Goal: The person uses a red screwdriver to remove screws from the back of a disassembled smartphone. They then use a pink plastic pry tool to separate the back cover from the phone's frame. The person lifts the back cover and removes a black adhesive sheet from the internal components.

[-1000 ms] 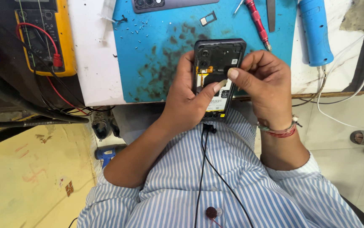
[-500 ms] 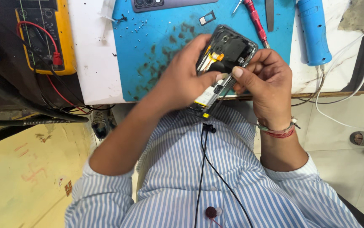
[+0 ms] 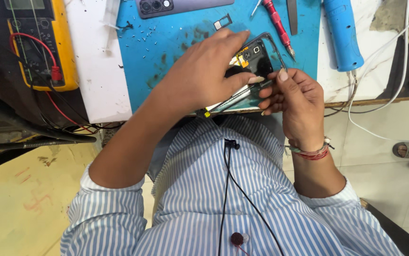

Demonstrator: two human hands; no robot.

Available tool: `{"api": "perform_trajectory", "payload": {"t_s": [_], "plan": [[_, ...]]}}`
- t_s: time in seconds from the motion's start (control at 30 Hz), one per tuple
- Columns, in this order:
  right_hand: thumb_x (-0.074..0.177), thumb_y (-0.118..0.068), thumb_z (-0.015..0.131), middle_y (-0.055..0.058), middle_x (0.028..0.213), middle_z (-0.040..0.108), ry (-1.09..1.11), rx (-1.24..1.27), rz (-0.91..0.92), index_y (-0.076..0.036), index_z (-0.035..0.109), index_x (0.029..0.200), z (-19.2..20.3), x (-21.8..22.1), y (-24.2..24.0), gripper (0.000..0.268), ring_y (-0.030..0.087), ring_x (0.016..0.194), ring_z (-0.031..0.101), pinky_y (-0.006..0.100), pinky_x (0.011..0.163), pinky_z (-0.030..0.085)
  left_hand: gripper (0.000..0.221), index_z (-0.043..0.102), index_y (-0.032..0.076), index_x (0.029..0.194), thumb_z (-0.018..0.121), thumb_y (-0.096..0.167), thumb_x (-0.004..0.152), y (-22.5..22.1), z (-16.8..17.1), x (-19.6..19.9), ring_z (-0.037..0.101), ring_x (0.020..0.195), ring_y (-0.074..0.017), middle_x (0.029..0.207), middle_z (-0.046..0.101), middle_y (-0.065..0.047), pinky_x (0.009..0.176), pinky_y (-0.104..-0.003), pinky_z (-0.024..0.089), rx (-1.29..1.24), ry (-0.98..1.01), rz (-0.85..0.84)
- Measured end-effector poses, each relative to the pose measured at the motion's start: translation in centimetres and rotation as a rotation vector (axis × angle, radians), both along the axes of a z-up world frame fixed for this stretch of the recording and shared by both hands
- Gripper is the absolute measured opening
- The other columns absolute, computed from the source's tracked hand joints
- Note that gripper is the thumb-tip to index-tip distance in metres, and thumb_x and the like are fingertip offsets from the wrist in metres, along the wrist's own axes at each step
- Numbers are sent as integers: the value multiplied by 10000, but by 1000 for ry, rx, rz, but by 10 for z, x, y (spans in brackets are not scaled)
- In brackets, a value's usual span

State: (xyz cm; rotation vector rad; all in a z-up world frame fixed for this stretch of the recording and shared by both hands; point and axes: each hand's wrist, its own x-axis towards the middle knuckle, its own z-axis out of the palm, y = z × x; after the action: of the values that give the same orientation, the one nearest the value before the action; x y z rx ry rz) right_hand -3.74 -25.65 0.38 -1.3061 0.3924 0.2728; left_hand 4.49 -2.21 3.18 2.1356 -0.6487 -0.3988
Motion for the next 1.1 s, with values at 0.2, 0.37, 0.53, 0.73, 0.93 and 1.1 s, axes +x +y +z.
{"api": "perform_trajectory", "payload": {"t_s": [0.2,0.37,0.53,0.73,0.93,1.1], "plan": [[1124,-279,590,133,938,740,-13,106,-3,-1,649,1130,8,12,5,284,157,712,705,261,618,563,885,394,16,1567,807,518,967,14,9,-13,503,1401,-417,1495,535,-233,1183,-506,390,10,-348,99],[1099,-272,588,173,1114,749,-95,299,57,36,623,1378,22,20,10,417,172,811,724,283,720,587,1067,421,11,1489,855,622,728,26,34,-39,486,1350,-419,1436,526,-247,1130,-543,347,48,-334,92],[1113,-144,661,192,1189,742,-297,-14,176,58,579,1419,23,29,1,376,161,860,712,269,774,584,582,505,75,1484,773,241,994,37,21,-48,565,1358,-368,1477,563,-165,1188,-491,425,95,-304,245],[1051,8,696,152,1187,740,-628,-686,194,22,609,1351,32,26,4,313,142,896,684,278,811,565,428,524,103,1439,701,128,1051,45,0,-45,609,1331,-328,1435,586,-118,1143,-431,503,-61,-259,560],[929,-20,840,120,1029,729,-1077,-1270,440,-6,690,1104,50,38,0,231,237,823,686,331,700,529,467,546,87,1412,759,224,1019,39,-19,-58,437,1431,-301,1533,467,-112,1258,-558,250,106,-617,473],[864,-116,861,62,976,745,-1300,-1466,611,-55,732,1021,60,55,-3,212,206,728,649,319,614,494,476,722,99,1264,829,459,972,24,-21,-75,424,1440,-308,1512,510,-120,1252,-677,103,170,-551,217]]}}
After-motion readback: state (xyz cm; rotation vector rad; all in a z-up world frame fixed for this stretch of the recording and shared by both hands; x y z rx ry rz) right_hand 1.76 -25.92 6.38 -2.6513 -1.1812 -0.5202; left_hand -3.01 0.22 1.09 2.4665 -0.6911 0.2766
